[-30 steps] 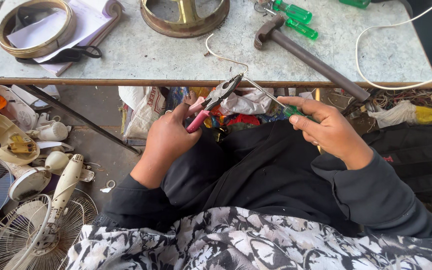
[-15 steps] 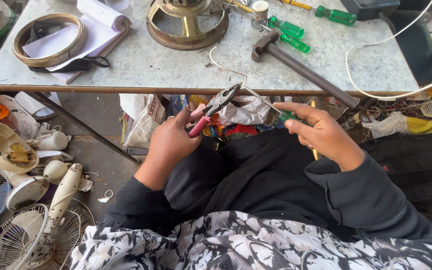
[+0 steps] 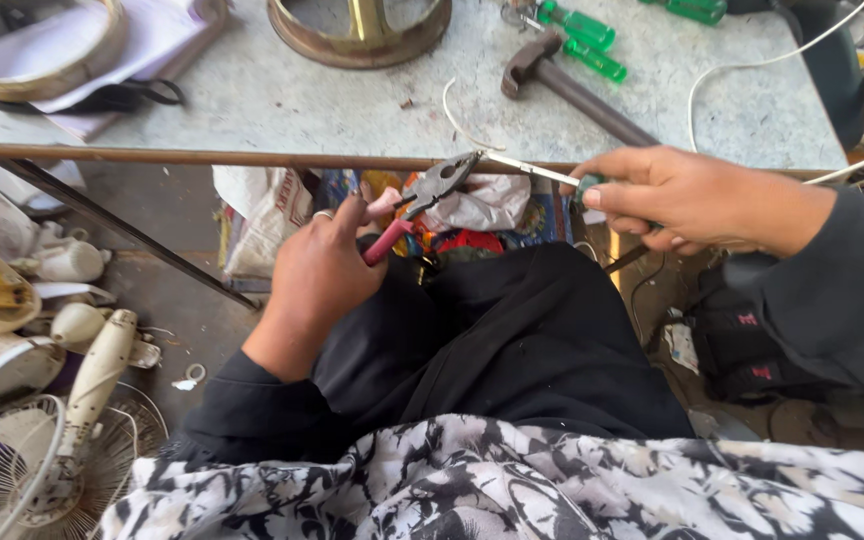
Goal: The person uses a hammer and pliers to work on electrical components, including a speaker and wires, by hammering at a connection and then stripping or crimping wires with pliers.
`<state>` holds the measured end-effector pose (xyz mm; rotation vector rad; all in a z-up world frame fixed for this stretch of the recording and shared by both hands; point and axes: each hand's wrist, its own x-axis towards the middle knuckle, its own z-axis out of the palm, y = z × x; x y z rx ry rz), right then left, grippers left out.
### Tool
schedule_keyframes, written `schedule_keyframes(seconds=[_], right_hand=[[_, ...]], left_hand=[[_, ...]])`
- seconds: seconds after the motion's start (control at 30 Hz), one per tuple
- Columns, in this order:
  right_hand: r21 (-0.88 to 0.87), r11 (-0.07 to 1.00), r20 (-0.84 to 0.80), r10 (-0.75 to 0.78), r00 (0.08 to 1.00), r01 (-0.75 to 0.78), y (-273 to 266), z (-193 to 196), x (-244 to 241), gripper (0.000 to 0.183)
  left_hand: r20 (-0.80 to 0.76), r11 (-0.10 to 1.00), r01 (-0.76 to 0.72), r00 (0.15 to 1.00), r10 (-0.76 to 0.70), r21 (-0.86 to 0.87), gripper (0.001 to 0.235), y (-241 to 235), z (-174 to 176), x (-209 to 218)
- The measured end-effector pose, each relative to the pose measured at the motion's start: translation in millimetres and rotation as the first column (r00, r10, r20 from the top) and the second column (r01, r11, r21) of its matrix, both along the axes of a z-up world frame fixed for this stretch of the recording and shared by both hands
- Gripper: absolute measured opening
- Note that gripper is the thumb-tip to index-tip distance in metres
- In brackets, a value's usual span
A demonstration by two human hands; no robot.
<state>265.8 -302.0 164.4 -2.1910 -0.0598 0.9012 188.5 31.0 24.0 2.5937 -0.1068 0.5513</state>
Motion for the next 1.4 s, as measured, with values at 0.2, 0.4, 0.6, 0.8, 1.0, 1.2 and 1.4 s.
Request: schedule_keyframes(seconds=[0.2,0.4,0.6,0.8,1.0,1.2,1.4], right_hand=[[-0.504,0.800,0.564,0.590,0.578,-0.326,12.9,13.9,-10.3,0.045],[-0.960,0.280,0.270,0.934,0.232,-0.008,5.5,-11.2,-53.3,0.050],[-0.186,0.964,0.271,0.235,0.933,-0.189,-6.0,-10.9,-3.7,0.041],[-0.598,0.778,0.784,0.617,0.062,-0.193,-11.6,-13.2,-22.7,0.031],[-0.795,0.605,0.604,0.796,-0.042,0.035,-7.4,-5.0,-30.7,0.034],[-0.396,0.903,0.277,0.290,0.916,-0.166,12.5,13.2,10.0,0.051],[-0.871,0.445,0.409,0.891,-0.197,0.208,3.7,2.2,-23.3,0.013]], left_hand=[[-0.015,1.000,0.010,1.000,-0.009,0.030,0.047,0.3,0.2,-1.3],[0.020,1.000,0.026,0.999,-0.025,-0.009,0.056,-0.9,2.3,-2.9],[-0.015,0.997,-0.016,1.000,0.015,-0.078,0.030,-9.7,13.4,-9.0],[-0.007,0.998,-0.035,0.999,0.035,-0.052,0.029,-9.5,5.6,-6.7],[0.041,0.997,-0.017,0.999,0.020,-0.075,0.033,-13.2,8.6,-6.8],[0.008,0.996,-0.048,0.999,0.048,-0.069,0.031,-13.6,8.1,-9.5],[0.044,0.999,-0.048,0.998,0.049,-0.015,0.033,-11.8,-6.2,-4.5]])
